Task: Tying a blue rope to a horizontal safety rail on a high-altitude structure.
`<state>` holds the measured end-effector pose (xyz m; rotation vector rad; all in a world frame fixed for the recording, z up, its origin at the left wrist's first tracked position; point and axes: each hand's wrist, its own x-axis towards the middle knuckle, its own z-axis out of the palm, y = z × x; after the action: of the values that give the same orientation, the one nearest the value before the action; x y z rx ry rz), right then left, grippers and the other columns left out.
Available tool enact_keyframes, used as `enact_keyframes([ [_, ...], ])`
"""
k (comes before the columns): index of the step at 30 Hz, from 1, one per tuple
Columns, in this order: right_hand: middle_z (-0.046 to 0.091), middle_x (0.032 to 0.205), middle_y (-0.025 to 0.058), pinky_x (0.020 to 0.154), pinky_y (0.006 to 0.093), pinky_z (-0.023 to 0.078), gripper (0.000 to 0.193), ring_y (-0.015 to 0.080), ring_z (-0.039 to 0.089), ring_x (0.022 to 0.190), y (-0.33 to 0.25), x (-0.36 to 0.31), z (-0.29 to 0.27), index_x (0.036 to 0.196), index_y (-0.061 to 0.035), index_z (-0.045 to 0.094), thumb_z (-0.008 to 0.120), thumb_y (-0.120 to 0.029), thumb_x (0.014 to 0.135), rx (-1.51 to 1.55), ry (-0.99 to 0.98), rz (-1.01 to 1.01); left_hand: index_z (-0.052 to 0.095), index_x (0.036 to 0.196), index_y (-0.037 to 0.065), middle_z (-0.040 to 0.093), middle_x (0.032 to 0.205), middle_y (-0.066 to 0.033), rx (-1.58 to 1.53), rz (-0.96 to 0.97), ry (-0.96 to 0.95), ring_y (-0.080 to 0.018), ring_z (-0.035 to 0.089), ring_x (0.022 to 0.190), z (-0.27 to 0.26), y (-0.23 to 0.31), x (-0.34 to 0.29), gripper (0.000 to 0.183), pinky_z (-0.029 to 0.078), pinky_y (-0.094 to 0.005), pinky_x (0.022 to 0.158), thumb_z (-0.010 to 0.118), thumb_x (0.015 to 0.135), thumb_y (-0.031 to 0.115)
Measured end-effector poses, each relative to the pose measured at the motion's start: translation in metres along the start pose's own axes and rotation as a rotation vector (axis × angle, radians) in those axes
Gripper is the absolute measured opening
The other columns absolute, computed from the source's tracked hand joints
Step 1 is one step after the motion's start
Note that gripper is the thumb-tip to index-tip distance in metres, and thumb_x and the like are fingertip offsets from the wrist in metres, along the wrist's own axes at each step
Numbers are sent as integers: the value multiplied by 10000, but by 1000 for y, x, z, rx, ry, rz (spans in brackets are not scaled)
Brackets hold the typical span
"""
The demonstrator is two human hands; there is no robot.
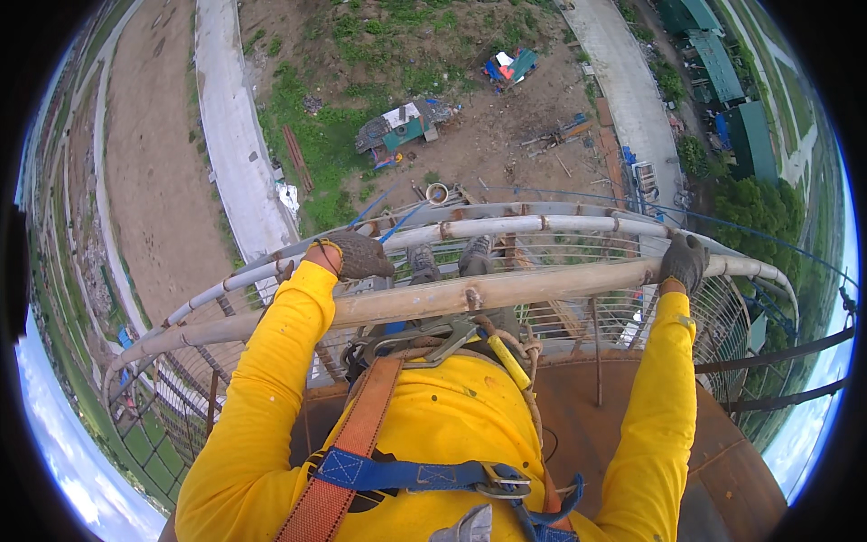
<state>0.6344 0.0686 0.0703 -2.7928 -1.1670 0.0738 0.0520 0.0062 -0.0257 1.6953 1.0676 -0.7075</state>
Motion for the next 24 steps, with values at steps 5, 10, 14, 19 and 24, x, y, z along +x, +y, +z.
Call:
enact_keyframes([
  [5,570,1371,214,1100,430,397,530,369,537,1271,7,4,2,1227,4,689,668,-401,885,-13,-14,-16,725,1164,29,677,1243,-198,-13,-76,-122,-368,592,1206,-14,13,-8,651,379,-485,1088,473,898,566],
  [10,583,1350,216,1098,435,399,537,371,539,1267,6,5,3,1226,9,687,667,-404,884,0,1,-7,737,1061,-22,720,1049,-243,-13,-8,-19,-391,689,1000,-6,4,-4,726,504,-495,917,476,900,637],
  [14,584,1351,216,1099,435,401,534,372,541,1267,8,6,4,1235,5,684,661,-400,889,3,0,-10,733,1087,-13,714,1099,-237,-6,-6,-9,-392,680,1043,-2,1,-1,724,503,-492,930,481,893,637],
  [19,582,1354,217,1095,434,405,522,373,548,1259,10,6,5,1236,5,684,654,-390,896,-8,11,-8,732,1129,37,699,1192,-178,-4,-72,-95,-357,598,1194,-7,6,-3,612,377,-491,1087,464,919,545],
  [24,581,1358,218,1089,429,406,513,371,548,1261,6,6,2,1223,10,689,643,-389,903,-9,-18,-24,743,1072,35,711,1142,-169,-18,-46,-65,-358,610,1147,-3,3,-1,607,399,-502,1047,469,909,552],
])
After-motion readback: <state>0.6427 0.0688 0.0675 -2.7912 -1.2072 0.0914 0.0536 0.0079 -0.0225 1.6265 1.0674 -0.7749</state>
